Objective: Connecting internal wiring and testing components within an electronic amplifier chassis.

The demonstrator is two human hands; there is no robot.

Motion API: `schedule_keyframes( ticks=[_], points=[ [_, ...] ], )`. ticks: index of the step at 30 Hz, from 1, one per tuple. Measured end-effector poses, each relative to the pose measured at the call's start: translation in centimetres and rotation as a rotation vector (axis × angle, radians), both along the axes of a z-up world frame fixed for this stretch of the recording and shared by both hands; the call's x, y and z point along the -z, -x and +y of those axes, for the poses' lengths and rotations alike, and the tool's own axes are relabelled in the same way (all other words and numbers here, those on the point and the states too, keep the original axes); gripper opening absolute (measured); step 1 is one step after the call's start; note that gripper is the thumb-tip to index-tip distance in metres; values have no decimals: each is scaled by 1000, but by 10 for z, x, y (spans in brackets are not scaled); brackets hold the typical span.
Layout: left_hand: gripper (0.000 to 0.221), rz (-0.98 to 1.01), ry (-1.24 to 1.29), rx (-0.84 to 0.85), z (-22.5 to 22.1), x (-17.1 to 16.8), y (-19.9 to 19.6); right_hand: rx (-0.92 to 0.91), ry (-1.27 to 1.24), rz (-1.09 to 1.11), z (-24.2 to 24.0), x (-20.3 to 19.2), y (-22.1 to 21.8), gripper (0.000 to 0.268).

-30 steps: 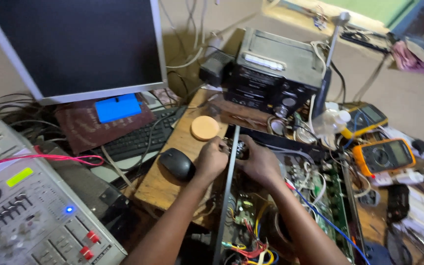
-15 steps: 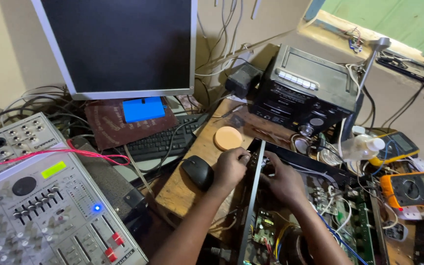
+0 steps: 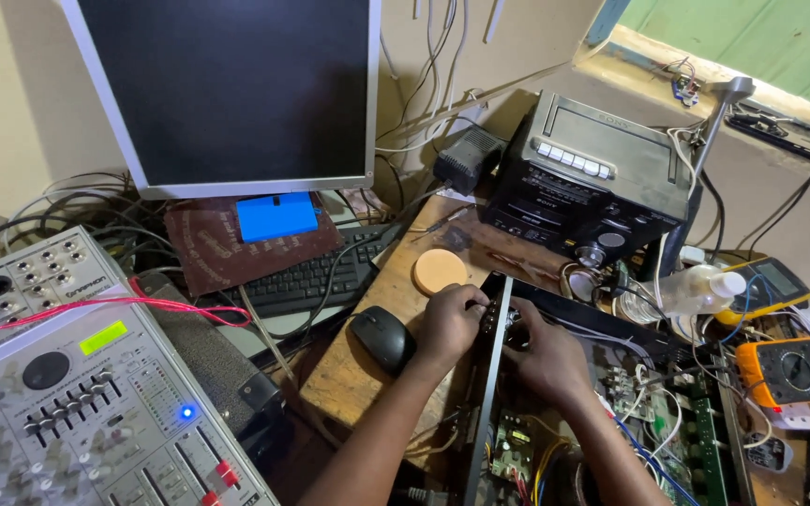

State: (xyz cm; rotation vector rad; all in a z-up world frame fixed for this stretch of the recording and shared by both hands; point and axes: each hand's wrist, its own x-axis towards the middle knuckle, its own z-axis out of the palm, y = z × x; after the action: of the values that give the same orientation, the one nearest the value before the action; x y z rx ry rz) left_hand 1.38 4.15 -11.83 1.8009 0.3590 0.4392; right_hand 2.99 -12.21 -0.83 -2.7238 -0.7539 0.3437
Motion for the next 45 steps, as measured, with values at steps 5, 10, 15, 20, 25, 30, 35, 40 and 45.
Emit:
schedule_keyframes(
  ticks=[5,10,15,20,25,30,35,40,45],
  points=[
    [14,26,-22,5,-1,-1,-3,17,4,-18,0,1,1,71],
    [12,25,30,19,0,7,-8,14,-7,-45,-2,7,1,69],
    [15,200,109,-38,5,22,-16,6,-12,-17,-3,7,-2,70],
    [12,28,92,-86,-2,8,-3,139,154,28,14,-9,8,67],
    [10,-115,96,-93,0,13,-4,149,105,55,17,-12,9,66],
    [20,-188,-64,-32,0,16,-11,138,143,0,16,-4,5,68],
    [15,-111,-9,-29,1,8,-7,151,155,31,18,-11,8,70],
    [11,-52,65,-52,-1,-1,-1,140,179,13,16,-9,7,70],
    [12,-89,30,-91,-3,3,-6,175,121,73,22,-25,18,70]
  ],
)
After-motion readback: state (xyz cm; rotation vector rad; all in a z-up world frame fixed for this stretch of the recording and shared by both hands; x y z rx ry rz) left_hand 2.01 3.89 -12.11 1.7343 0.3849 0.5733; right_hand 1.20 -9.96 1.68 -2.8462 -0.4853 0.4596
